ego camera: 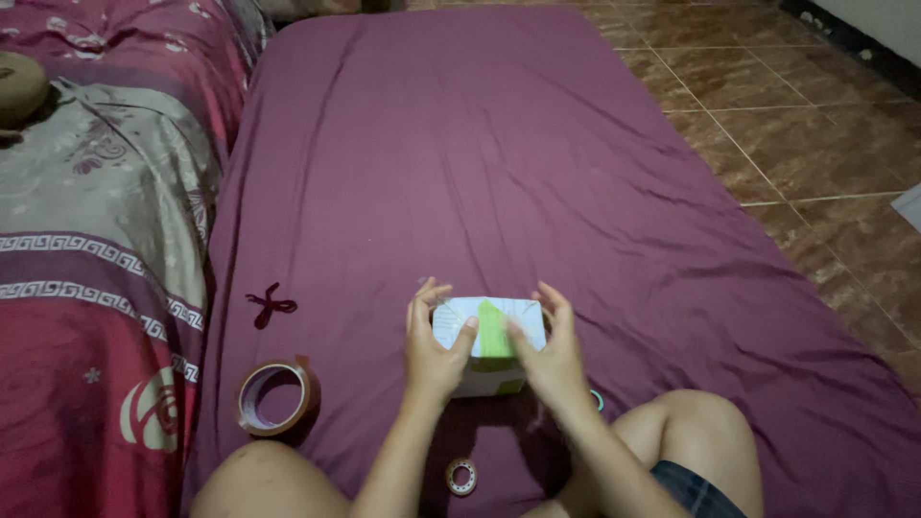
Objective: The person wraps a rectangular box with paper, using scissors to cut tape and securing the edges. They then place a decorative ribbon on top and secure it with tape.
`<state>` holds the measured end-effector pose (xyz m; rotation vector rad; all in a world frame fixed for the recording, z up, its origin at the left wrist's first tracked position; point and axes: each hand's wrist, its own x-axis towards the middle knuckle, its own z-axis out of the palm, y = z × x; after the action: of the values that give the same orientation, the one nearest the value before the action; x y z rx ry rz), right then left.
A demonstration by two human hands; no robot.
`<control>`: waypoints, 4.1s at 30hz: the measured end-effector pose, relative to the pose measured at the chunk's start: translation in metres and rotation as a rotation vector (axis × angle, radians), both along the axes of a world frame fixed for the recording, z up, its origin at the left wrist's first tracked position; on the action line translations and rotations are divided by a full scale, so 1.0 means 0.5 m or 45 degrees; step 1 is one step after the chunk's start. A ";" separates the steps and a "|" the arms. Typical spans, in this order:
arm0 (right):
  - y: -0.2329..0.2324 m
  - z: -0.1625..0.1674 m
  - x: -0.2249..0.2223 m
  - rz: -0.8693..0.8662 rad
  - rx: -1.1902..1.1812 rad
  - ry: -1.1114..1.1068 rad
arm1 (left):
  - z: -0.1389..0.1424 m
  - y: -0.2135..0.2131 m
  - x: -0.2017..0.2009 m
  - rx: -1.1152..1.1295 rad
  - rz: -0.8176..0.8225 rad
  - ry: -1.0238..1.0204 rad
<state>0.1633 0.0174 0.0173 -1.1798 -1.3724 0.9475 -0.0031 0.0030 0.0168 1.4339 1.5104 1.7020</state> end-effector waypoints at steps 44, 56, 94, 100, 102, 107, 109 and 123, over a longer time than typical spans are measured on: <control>-0.003 0.041 -0.027 -0.139 0.173 -0.301 | 0.039 -0.013 0.019 -0.498 0.163 -0.218; 0.071 0.094 0.026 0.281 -0.261 -0.072 | 0.068 -0.017 0.002 0.061 -0.242 0.007; 0.081 0.118 0.006 0.327 -0.558 0.031 | 0.074 -0.006 0.021 -0.281 0.006 -0.133; 0.084 0.126 0.003 0.278 -0.623 -0.084 | 0.074 -0.005 0.022 -0.319 -0.009 -0.161; 0.092 0.125 0.008 0.334 -0.601 -0.038 | 0.073 -0.004 0.021 -0.312 -0.012 -0.151; 0.105 0.115 0.014 0.433 -0.519 -0.004 | 0.069 -0.002 0.021 -0.276 -0.014 -0.122; 0.106 0.114 0.014 0.430 -0.473 -0.086 | 0.068 -0.001 0.022 -0.259 -0.018 -0.130; 0.099 0.126 0.004 0.415 -0.399 -0.222 | 0.071 -0.002 0.021 -0.275 -0.020 -0.151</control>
<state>0.1654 0.0669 0.0802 -1.3183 -1.6306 1.3546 0.0072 0.0023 0.0523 1.2099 1.5603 1.5334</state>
